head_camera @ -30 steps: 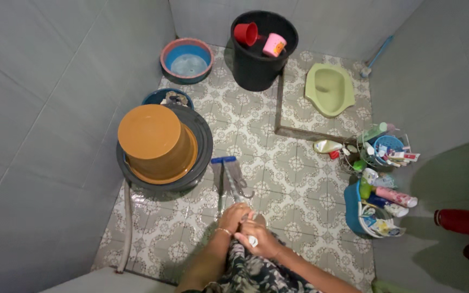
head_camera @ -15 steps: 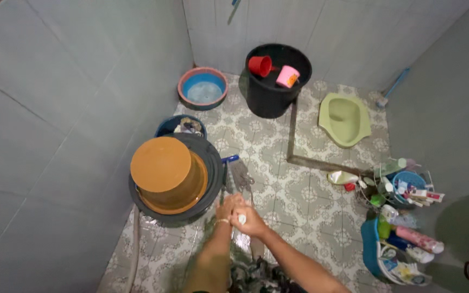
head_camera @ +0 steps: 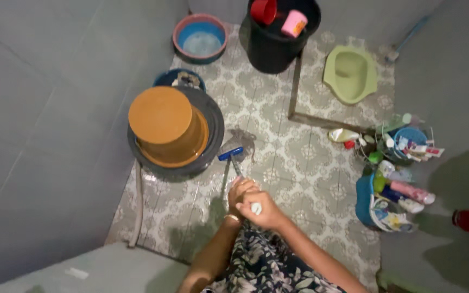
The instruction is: The person mops the tiled floor of a bathroom and the adjacent room using a squeeze mop.
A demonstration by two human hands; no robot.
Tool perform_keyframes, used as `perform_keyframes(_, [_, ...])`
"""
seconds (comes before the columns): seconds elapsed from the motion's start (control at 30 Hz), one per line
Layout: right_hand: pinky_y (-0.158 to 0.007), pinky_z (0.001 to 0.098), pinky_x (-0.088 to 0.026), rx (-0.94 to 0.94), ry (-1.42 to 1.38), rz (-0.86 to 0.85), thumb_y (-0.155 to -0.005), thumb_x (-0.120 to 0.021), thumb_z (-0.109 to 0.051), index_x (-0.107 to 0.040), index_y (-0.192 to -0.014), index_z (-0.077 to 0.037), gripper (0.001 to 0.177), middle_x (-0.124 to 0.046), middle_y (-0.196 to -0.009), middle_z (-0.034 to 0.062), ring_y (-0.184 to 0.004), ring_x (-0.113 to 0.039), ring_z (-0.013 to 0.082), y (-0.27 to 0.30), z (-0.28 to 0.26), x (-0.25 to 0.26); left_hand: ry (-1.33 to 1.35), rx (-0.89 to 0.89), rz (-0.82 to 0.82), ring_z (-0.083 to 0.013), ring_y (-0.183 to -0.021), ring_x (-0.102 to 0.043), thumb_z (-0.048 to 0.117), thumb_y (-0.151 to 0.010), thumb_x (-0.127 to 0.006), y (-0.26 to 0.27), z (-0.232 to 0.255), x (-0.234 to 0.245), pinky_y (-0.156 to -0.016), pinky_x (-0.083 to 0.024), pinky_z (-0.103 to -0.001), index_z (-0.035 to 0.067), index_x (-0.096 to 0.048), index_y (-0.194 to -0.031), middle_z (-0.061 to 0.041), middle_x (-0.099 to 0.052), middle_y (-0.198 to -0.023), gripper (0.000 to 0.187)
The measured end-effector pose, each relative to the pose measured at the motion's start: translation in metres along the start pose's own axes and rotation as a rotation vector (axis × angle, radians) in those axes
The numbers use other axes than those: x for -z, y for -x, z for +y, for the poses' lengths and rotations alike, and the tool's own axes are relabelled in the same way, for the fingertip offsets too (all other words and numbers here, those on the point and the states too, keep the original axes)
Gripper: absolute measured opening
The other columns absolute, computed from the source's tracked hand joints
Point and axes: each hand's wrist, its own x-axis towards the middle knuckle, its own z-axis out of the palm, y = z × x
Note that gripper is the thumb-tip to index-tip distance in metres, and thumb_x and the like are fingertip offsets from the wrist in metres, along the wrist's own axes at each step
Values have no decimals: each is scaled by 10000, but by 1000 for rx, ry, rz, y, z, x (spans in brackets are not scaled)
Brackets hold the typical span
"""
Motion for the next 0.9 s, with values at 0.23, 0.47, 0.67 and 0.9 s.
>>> perform_keyframes(0.23, [-620, 321, -449, -85, -141, -115, -920, -715, -128, -484, -678, -70, 339, -561, -677, 7, -649, -517, 140, 53, -25, 16, 101, 27, 25, -301, -793, -696, 252, -851, -667, 29, 54, 27, -720, -548, -422, 94, -671, -760, -85, -695, -787, 183])
perform_keyframes(0.47, [-555, 310, -417, -172, -228, -212, -877, -717, -150, -484, -653, -92, 328, -549, -673, -17, -611, -496, 105, 51, -14, -19, 107, 217, 110, -271, -677, -674, 315, -845, -678, 63, 35, 54, -623, -508, -401, 96, -652, -707, -89, -673, -697, 261])
perform_keyframes(0.67, [-565, 303, -432, -207, -115, -260, -921, -671, -168, -471, -634, -78, 361, -525, -626, -14, -578, -465, 108, 50, -19, -19, 239, 270, 231, -322, -698, -625, 210, -826, -667, 72, 35, 38, -624, -488, -420, 50, -541, -719, -125, -594, -695, 231])
perform_keyframes(0.9, [-668, 303, -451, -97, -6, 5, -965, -681, -132, -547, -701, -47, 307, -550, -689, 10, -687, -519, 108, 102, -40, 41, 345, 54, 74, -396, -764, -563, 139, -871, -654, 44, 72, -42, -684, -455, -471, 34, -534, -755, -171, -563, -765, 197])
